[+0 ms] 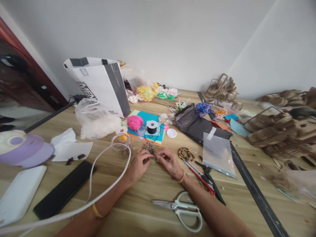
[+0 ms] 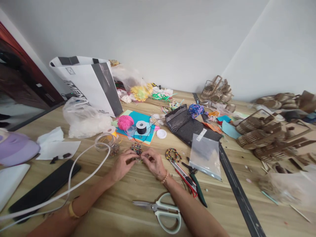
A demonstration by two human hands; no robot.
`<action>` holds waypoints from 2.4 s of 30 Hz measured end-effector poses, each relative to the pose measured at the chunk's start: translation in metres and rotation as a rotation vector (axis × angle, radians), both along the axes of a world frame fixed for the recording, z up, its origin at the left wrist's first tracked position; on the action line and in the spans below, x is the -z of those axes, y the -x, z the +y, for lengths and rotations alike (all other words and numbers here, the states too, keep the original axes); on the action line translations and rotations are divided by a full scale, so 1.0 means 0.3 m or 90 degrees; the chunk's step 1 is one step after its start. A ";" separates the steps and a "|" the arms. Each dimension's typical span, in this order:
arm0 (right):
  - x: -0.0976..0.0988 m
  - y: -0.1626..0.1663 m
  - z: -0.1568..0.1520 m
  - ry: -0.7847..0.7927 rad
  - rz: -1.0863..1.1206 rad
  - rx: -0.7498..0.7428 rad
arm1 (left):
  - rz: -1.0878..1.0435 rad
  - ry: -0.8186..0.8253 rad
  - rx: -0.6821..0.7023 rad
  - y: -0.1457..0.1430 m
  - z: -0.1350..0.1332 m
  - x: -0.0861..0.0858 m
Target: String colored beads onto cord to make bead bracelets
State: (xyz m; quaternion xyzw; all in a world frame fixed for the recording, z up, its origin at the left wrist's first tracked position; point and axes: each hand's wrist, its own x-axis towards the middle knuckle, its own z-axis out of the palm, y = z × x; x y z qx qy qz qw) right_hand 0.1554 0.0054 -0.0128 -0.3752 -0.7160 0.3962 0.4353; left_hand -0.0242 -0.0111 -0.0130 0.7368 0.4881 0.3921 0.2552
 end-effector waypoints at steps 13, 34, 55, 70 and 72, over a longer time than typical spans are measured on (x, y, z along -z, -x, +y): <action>-0.026 -0.015 0.007 0.072 0.138 0.052 | 0.074 -0.025 -0.041 0.020 0.015 -0.005; 0.003 -0.004 0.016 -0.075 0.032 0.060 | 0.119 -0.005 -0.020 0.023 0.025 0.000; 0.002 0.002 0.019 -0.062 -0.023 0.042 | 0.304 -0.052 -0.037 0.004 0.026 -0.009; 0.016 0.004 0.016 -0.097 -0.035 0.018 | 0.211 -0.044 -0.049 0.000 0.031 -0.020; 0.009 0.003 0.016 -0.095 -0.026 0.019 | 0.098 -0.018 -0.064 0.002 0.034 -0.024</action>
